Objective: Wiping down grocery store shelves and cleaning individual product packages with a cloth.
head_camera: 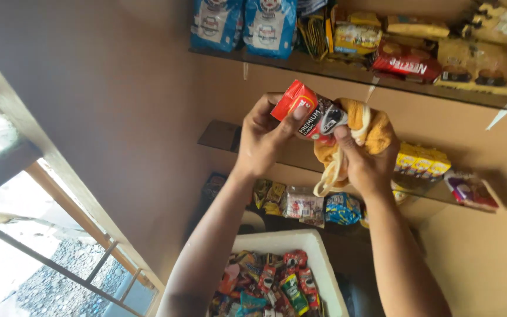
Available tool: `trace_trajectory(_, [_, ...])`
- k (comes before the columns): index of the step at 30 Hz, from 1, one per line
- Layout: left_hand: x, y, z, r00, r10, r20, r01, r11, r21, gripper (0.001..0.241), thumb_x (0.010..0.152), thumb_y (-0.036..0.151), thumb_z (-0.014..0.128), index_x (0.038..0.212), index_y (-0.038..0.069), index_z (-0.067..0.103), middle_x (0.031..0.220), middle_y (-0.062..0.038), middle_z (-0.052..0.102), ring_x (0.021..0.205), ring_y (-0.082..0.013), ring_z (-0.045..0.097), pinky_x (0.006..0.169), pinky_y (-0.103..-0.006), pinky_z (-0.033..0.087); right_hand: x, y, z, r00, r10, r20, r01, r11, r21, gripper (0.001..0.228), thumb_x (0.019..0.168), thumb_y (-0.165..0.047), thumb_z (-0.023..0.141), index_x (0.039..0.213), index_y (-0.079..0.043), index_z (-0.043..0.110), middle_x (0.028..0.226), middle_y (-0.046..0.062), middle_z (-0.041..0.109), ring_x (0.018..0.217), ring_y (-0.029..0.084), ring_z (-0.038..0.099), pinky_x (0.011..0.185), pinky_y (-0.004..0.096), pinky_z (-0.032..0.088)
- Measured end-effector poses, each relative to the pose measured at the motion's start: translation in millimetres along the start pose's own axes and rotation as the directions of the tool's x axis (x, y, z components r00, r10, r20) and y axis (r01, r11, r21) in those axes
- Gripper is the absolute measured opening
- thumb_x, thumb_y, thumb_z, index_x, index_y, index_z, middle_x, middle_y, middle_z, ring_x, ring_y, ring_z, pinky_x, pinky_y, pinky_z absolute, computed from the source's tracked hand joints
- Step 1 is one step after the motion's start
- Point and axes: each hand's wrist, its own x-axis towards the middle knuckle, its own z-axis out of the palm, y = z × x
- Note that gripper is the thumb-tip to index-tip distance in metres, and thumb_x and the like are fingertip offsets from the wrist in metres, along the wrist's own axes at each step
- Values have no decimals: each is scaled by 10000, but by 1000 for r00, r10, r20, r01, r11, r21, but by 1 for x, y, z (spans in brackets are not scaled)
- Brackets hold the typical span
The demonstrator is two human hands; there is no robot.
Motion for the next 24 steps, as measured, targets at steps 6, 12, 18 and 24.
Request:
trace_trajectory(6, [-11,-25,-18,950,-309,44,294,932,212,206,1006,235,756,1037,35,716,851,18,665,722,-31,535,615,-202,433,-2,23,-43,977,178,118,-203,945,257,282,1055,-65,789,1253,-31,591,1189,57,663,1096,141,635,1023,312,523])
trace_trajectory(12, [-7,-66,-8,971,-214,109,195,966,169,286,992,295,756,1061,37,654,856,13,671,730,-51,599,637,-231,511,9,37,-65,970,205,128,-207,978,-5,295,1058,-82,748,1314,-2,625,1226,99,717,1126,179,693,1059,353,571])
trace_trajectory(18, [-16,-164,-21,922,-386,-15,350,816,460,346,1092,316,671,975,-4,730,787,-15,654,729,-53,576,640,-244,487,2,62,-96,828,549,-109,-540,835,104,288,925,-64,746,1190,-9,648,997,81,694,772,148,630,721,311,522])
trace_trajectory(24, [-22,-266,-18,842,-536,-55,505,750,428,266,1042,251,667,1103,-5,703,800,-81,655,676,-78,601,613,-248,529,-25,155,-162,834,500,-232,-503,863,51,240,1020,-29,784,1212,-46,640,941,30,635,670,93,551,559,246,453])
